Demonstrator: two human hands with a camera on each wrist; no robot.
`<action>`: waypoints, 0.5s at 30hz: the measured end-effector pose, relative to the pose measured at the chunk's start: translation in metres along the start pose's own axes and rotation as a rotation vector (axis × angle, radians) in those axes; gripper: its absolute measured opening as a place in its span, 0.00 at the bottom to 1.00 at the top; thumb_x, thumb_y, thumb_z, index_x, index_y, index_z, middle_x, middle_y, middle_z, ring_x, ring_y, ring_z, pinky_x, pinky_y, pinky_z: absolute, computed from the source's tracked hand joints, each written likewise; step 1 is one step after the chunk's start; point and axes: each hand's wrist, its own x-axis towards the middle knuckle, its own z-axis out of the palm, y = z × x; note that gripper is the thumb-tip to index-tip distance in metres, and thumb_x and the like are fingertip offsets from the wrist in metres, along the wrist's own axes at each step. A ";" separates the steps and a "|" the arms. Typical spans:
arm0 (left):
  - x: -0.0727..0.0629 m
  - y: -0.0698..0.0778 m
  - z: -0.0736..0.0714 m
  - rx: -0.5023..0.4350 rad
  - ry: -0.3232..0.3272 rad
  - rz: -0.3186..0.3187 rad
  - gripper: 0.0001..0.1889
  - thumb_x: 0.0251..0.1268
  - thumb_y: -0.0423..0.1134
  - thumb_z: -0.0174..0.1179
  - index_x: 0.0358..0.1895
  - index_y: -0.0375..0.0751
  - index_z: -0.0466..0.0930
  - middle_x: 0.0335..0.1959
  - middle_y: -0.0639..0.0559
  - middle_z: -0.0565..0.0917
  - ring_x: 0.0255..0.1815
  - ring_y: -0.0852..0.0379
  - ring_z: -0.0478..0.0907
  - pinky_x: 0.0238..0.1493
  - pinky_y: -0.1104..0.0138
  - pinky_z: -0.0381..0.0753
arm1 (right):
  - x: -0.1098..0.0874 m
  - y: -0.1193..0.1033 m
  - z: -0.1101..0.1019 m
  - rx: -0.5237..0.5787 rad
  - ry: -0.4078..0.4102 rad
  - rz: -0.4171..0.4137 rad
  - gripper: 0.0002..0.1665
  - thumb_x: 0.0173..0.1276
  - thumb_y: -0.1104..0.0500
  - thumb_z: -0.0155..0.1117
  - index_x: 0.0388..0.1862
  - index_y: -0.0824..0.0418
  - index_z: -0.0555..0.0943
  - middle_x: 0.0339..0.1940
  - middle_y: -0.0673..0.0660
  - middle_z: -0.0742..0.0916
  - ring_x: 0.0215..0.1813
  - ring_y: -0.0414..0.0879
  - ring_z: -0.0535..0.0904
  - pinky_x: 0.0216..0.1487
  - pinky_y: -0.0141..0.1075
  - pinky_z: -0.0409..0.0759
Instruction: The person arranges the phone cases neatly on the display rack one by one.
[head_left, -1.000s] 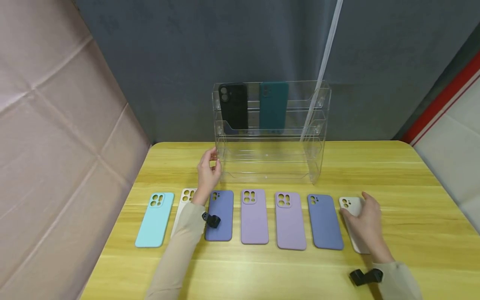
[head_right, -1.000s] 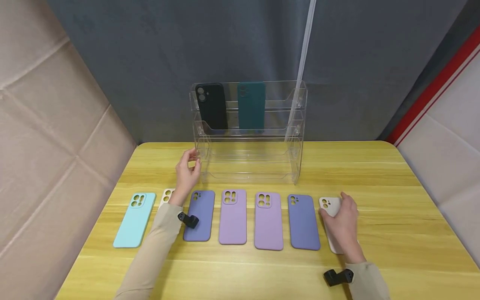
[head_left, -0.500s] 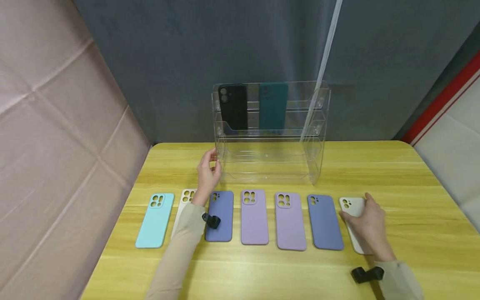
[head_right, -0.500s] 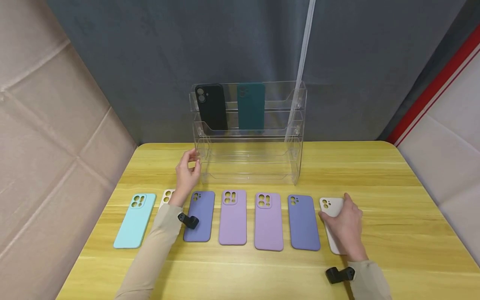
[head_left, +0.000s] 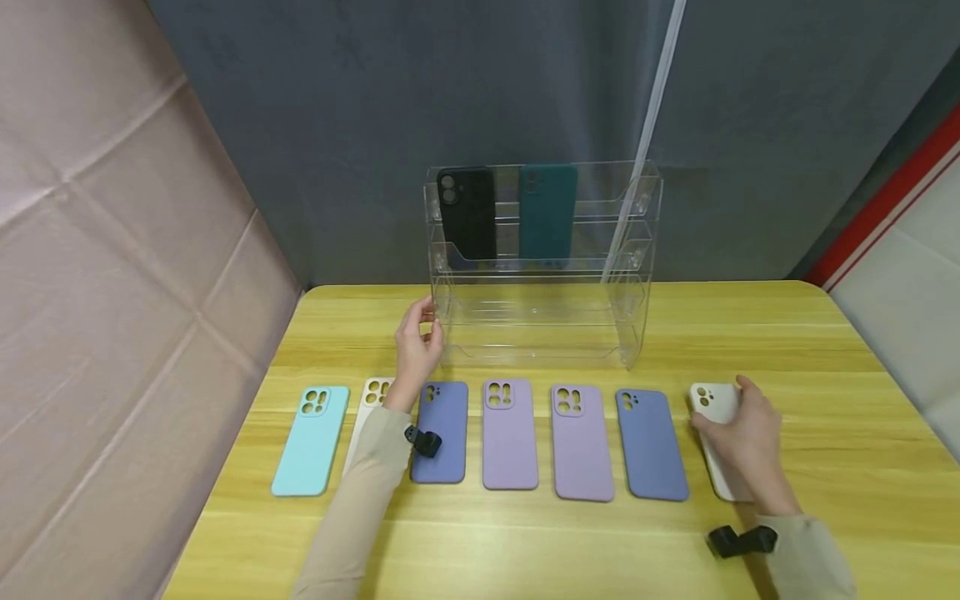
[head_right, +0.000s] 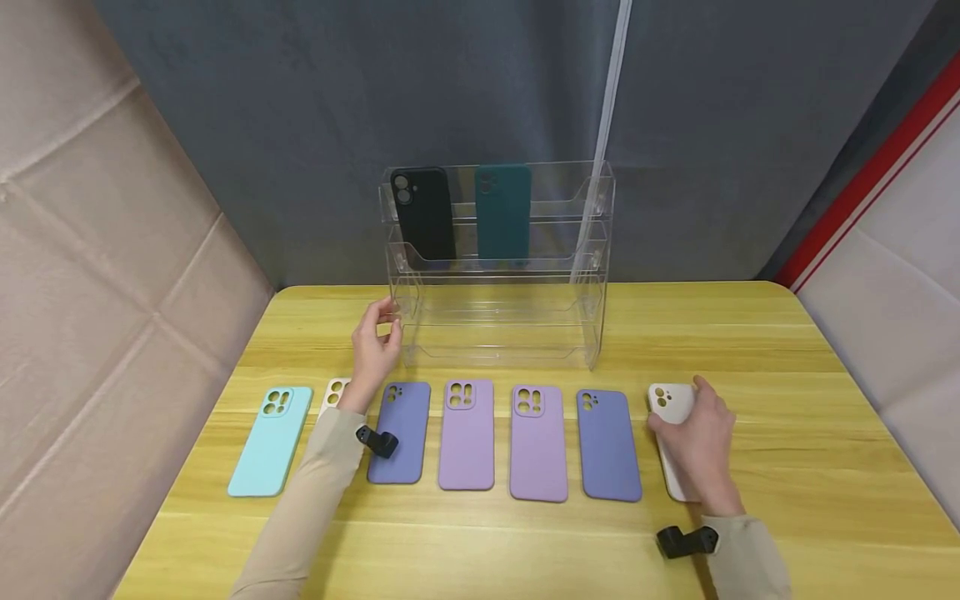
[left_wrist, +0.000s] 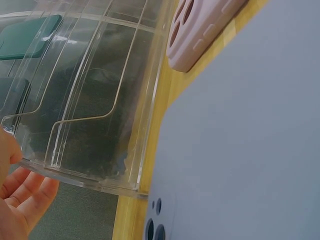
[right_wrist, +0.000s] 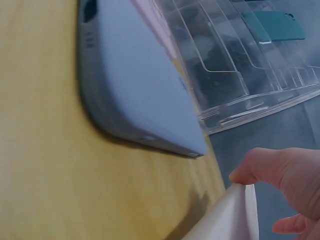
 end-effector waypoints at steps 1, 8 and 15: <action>0.000 0.000 0.000 -0.001 0.000 -0.001 0.17 0.59 0.21 0.52 0.53 0.25 0.71 0.43 0.35 0.78 0.41 0.40 0.77 0.27 0.54 0.82 | 0.001 -0.001 -0.001 0.010 0.012 -0.007 0.53 0.47 0.62 0.71 0.66 0.82 0.54 0.50 0.82 0.71 0.45 0.70 0.68 0.42 0.60 0.70; 0.000 0.002 0.000 -0.004 0.001 0.007 0.17 0.60 0.21 0.52 0.53 0.24 0.71 0.43 0.35 0.77 0.41 0.40 0.77 0.27 0.54 0.82 | 0.013 -0.011 -0.014 0.071 0.113 -0.083 0.46 0.48 0.63 0.69 0.63 0.80 0.61 0.49 0.79 0.74 0.44 0.67 0.71 0.39 0.55 0.72; 0.000 0.002 0.000 -0.001 0.006 0.010 0.17 0.59 0.21 0.52 0.53 0.25 0.71 0.43 0.35 0.78 0.40 0.40 0.78 0.28 0.53 0.83 | 0.030 -0.029 -0.028 0.069 0.175 -0.158 0.42 0.47 0.62 0.70 0.58 0.80 0.66 0.43 0.77 0.77 0.38 0.65 0.71 0.30 0.45 0.69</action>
